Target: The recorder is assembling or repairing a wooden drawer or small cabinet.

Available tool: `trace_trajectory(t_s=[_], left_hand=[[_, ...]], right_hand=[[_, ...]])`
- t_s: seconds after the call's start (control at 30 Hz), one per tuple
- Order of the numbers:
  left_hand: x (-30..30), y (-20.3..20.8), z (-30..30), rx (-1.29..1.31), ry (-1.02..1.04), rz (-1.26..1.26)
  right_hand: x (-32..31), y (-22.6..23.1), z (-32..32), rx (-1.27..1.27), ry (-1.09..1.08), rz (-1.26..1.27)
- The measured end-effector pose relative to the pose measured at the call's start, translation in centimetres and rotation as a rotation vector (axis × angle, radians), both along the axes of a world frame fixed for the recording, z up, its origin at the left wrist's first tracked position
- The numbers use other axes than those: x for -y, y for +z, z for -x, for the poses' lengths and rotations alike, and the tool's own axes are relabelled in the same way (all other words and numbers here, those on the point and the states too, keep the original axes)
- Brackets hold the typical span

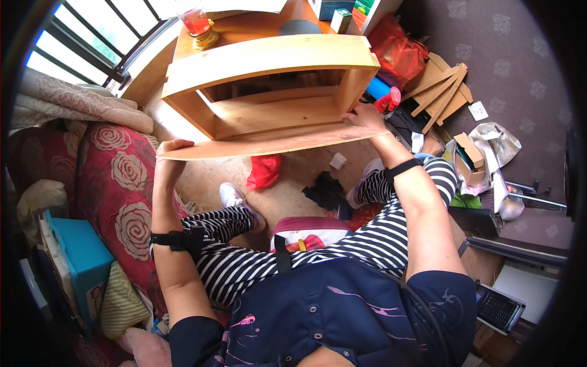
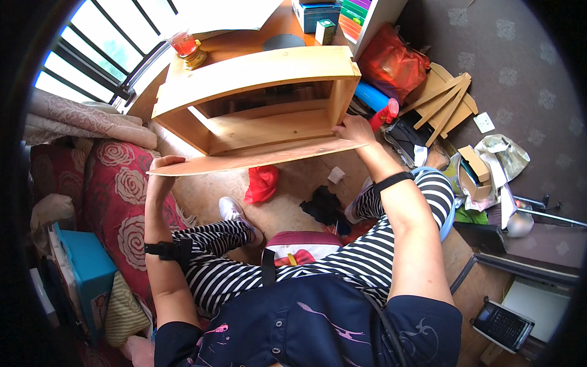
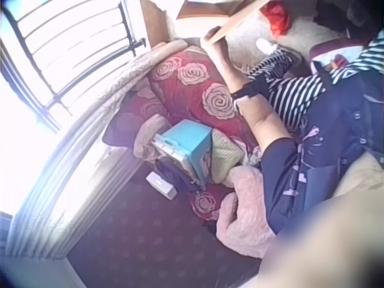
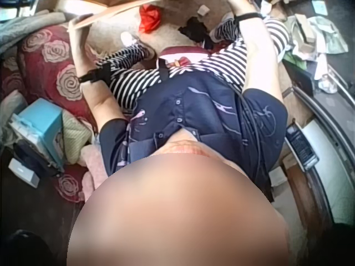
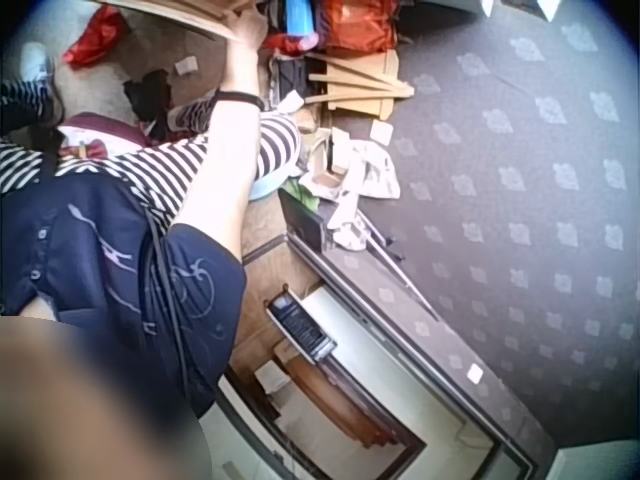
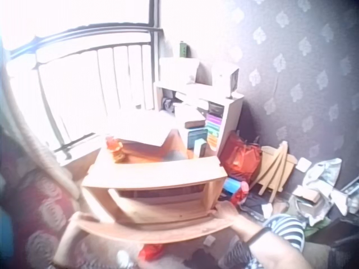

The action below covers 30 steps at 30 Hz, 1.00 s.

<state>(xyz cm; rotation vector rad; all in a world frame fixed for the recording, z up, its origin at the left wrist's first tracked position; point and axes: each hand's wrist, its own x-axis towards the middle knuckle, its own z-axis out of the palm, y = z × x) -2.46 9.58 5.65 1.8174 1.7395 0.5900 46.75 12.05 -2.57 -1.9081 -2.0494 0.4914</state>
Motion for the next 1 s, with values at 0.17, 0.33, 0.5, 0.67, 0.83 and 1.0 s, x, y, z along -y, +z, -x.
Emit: trace_trajectory(t_s=[0.17,0.33,0.5,0.67,0.83,1.0], left_hand=[[-0.1,0.1,-0.1,-0.005,0.015,-0.001],[0.0,0.3,0.0,0.005,0.024,0.016],[-0.2,0.8,-1.0,0.050,0.042,0.065],[-0.6,0.8,-1.5,0.093,0.101,0.070],[-0.6,0.5,-1.4,0.142,0.096,0.033],[-0.4,0.6,-1.2,0.119,0.111,0.055]], right_hand=[[-0.1,0.1,0.0,0.044,-0.008,0.018],[-0.2,0.1,0.0,0.016,0.053,0.022],[0.2,0.0,-0.1,-0.028,0.068,-0.007],[-0.9,-0.3,-2.3,0.013,0.062,-0.008],[-1.3,6.6,-1.9,-0.506,-0.253,-0.463],[0.3,12.2,1.0,-0.736,-0.108,-0.578]])
